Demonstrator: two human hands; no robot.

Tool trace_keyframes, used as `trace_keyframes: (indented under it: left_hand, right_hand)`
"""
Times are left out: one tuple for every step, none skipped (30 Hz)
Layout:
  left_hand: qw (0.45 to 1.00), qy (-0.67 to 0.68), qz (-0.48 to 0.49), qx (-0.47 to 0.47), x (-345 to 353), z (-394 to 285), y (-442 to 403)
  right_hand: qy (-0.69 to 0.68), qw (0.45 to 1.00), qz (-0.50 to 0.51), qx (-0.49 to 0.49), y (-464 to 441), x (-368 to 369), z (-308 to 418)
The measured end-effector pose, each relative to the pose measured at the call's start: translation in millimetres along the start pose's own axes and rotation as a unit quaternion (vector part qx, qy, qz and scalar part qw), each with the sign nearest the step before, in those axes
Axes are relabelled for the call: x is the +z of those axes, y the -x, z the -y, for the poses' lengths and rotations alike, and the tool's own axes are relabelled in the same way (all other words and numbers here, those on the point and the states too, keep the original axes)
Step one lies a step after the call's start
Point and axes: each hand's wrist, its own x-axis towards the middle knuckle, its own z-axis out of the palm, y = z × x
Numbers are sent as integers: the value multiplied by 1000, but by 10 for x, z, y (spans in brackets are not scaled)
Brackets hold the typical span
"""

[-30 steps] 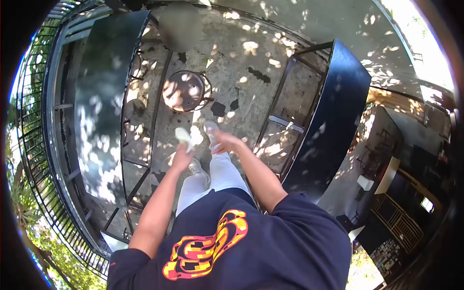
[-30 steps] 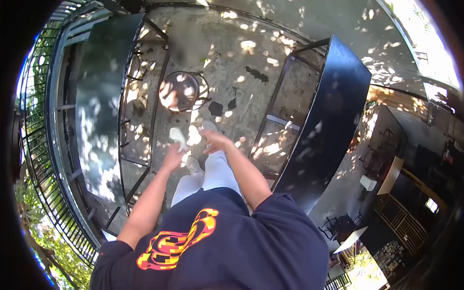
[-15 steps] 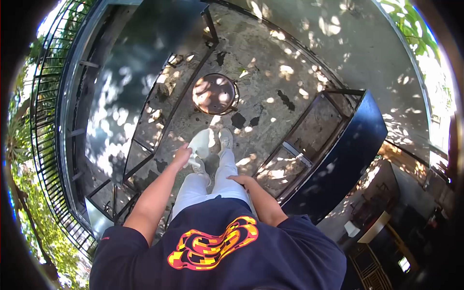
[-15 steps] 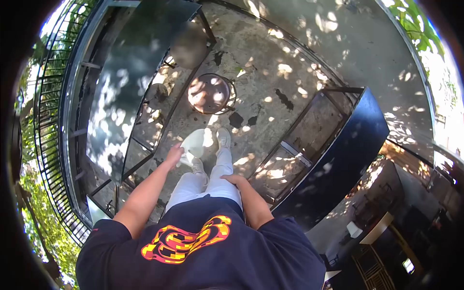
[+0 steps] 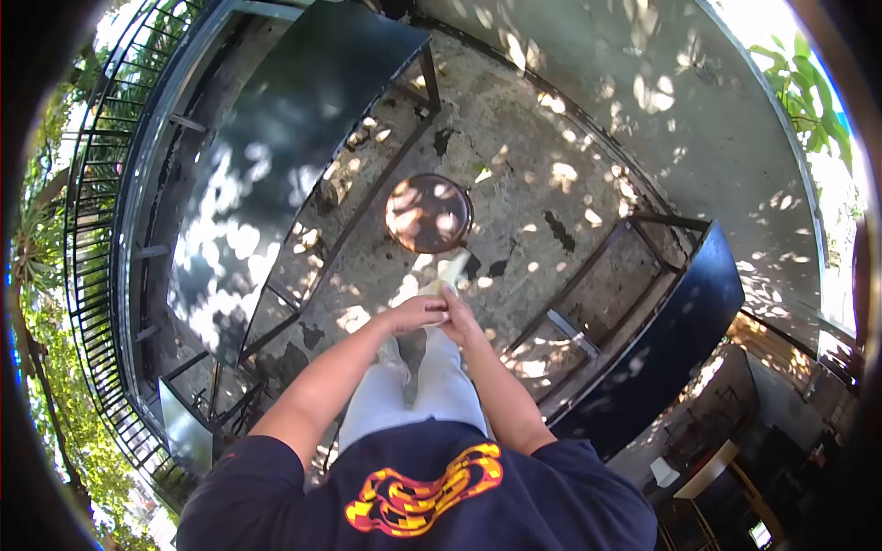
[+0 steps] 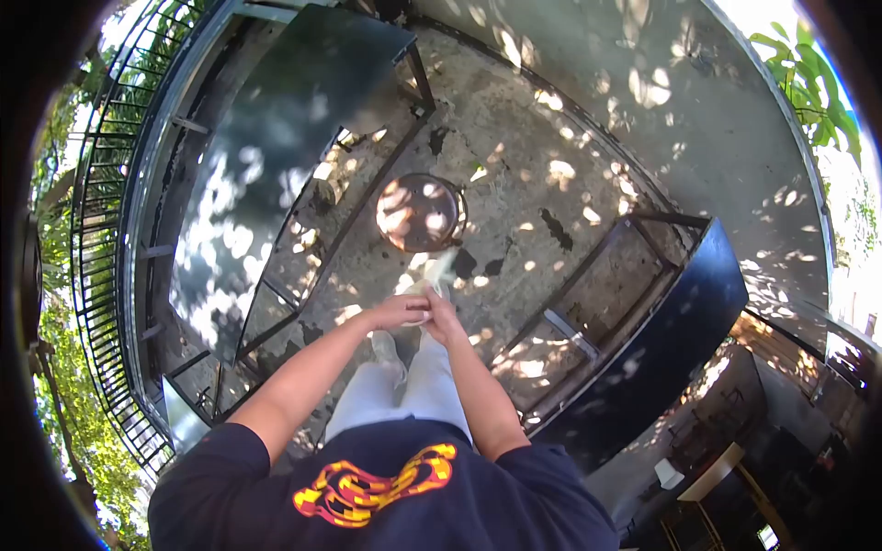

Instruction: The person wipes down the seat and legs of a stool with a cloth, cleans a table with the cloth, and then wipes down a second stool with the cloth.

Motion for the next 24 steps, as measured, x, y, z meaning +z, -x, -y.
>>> trace_keyframes:
  left_hand:
    - [997, 64, -44, -20, -185, 154, -170]
    - [986, 134, -84, -43, -372, 374, -330]
    - [969, 206, -123, -68, -524, 533, -500]
    - [953, 99, -276, -81, -632, 467, -604]
    - [903, -12, -419, -93, -770, 392, -732]
    - [864, 146, -481, -6, -958, 1345, -1164]
    - [914, 18, -401, -68, -1366, 1818, -1289]
    - [912, 33, -371, -175, -1535, 1721, -1337]
    - [846, 118, -468, -226, -1497, 1915, -1512]
    - [855, 178, -419, -250, -1610, 1990, -1564]
    - [854, 219, -406, -239, -1653, 2122, -1674]
    - [864, 266, -369, -215, -1671, 2106, -1734]
    - [871, 310, -333, -186, -1695, 2060, -1790]
    - [840, 401, -332, -152, -1592, 2068, -1889]
    - [852, 399, -298, -159, -1513, 2074, -1883]
    - [864, 396, -264, -165, -1438, 2052, -1837]
    - [877, 389, -232, -162, -1453, 1982, -1834]
    - [862, 379, -268, -203, -1304, 1707, -1763]
    - [862, 375, -308, -145, -1148, 1781, -1839]
    - [866, 413, -257, -117, -1030, 1470, -1783]
    - [858, 455, -233, -56, -882, 1901, -2022]
    - [875, 391, -260, -119, -743, 1296, -1810]
    - [876, 371, -281, -129, -597, 609, -1502]
    - [863, 389, -298, -121, -374, 318, -1387]
  right_hand:
    - [-20, 999, -25, -37, -174, -69, 78]
    - [-40, 995, -56, -69, -310, -213, 94]
    - [-59, 989, -90, -100, -407, -370, 123]
    - [-81, 986, -101, -103, -451, -540, 171]
    - [-63, 989, -78, -107, -398, -652, 207]
    - [-47, 991, -55, -115, -277, -674, 261]
    - [-33, 991, -32, -123, -147, -687, 304]
    - [-28, 992, -52, -112, -3, -714, 319]
    - [-40, 993, -65, -90, 76, -938, 219]
    - [-53, 993, -78, -68, 150, -1272, 65]
    - [-64, 993, -89, -48, 233, -1500, -42]
    - [-77, 992, -83, -54, 395, -1463, -51]
    - [-89, 991, -74, -63, 566, -1408, -31]
    - [-101, 990, -64, -73, 699, -1417, -57]
    - [-119, 987, -78, -73, 797, -1418, -91]
    - [-136, 984, -90, -75, 904, -1389, -112]
    - [-141, 982, -87, -94, 958, -1294, -66]
    - [-146, 979, -83, -114, 1015, -1185, -13]
    - [-151, 976, -79, -133, 1072, -1086, 35]
    - [-152, 972, -67, -164, 1061, -973, 121]
    - [-156, 967, -60, -192, 1101, -858, 177]
    - [-99, 971, -85, -202, 1126, -940, 138]
    - [-42, 971, -112, -209, 1149, -1026, 97]
    - [25, 963, -143, -225, 1082, -1108, 95]
